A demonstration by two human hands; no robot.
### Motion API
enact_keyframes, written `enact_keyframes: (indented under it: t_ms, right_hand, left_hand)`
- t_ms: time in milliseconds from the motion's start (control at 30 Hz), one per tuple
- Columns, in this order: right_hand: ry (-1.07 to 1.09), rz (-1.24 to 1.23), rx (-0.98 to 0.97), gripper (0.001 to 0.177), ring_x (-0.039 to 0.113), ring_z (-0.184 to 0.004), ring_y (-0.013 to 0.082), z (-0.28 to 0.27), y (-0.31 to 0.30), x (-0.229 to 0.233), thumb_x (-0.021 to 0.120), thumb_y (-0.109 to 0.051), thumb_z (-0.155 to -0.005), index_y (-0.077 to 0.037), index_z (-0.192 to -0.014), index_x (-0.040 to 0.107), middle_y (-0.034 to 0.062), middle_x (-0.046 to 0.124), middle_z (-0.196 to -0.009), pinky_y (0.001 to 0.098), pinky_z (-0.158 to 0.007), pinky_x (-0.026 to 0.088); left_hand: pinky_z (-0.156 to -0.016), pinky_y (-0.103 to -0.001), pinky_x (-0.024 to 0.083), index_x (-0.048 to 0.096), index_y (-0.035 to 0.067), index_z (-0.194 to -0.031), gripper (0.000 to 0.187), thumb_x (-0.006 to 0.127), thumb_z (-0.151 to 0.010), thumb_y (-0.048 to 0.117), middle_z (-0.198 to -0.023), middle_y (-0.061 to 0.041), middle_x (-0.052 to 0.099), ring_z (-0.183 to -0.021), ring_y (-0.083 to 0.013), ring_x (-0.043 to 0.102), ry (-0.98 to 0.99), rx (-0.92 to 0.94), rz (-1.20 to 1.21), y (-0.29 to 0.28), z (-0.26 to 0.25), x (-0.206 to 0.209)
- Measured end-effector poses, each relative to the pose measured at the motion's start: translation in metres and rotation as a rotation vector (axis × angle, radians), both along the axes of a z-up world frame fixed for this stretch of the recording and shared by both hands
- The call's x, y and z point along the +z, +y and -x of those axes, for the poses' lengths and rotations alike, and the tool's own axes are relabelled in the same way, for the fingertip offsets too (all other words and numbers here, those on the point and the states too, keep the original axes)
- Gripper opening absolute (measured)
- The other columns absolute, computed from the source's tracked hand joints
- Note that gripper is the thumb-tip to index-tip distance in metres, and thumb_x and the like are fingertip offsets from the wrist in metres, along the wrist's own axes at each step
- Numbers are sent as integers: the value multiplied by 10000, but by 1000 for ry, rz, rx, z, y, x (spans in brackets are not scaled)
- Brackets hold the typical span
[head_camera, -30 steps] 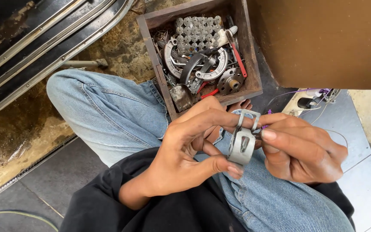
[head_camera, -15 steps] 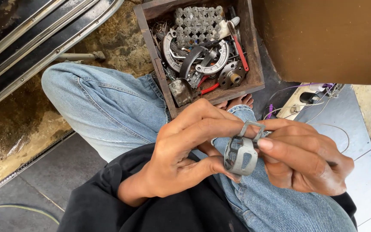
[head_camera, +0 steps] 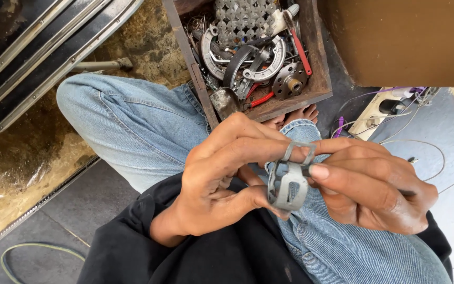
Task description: The person sits on the floor and cleans a small metal part using a small brush. They scrub the surface and edges of the part, then switch to a thin wire to clean inside the holes and crevices. The person continues to alternate between the brush and wire to clean different areas of the metal part.
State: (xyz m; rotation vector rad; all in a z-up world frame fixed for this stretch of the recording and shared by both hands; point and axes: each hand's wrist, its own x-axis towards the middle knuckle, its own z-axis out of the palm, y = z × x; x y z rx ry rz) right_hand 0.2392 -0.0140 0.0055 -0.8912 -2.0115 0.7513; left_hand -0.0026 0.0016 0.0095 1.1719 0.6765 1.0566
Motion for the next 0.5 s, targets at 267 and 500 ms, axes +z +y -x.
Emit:
enact_keyframes:
  t_ms: [267,500]
  right_hand:
    - [175,-71,-59,181,692,-576,100,19,1,-9,637,-175,-901,0,-942,663,79,695,-747,382,-735,751]
    - [163,-55,-95,207,674,-578,107,22,3,-5,630,-184,-908,13,-964,655,94,684,-748,443,-779,762]
  left_hand:
    - [-644,-166,612,654,-20,-1194,449,656,-955,361,-1154,-152,653,-944,-157,660,54,29,1,-4,1,-3]
    - [-631,-150,597,665,-1,-1181,441,685,-932,362,-1147,-138,657,-936,-137,665,63,56,-4,-4,2,-3]
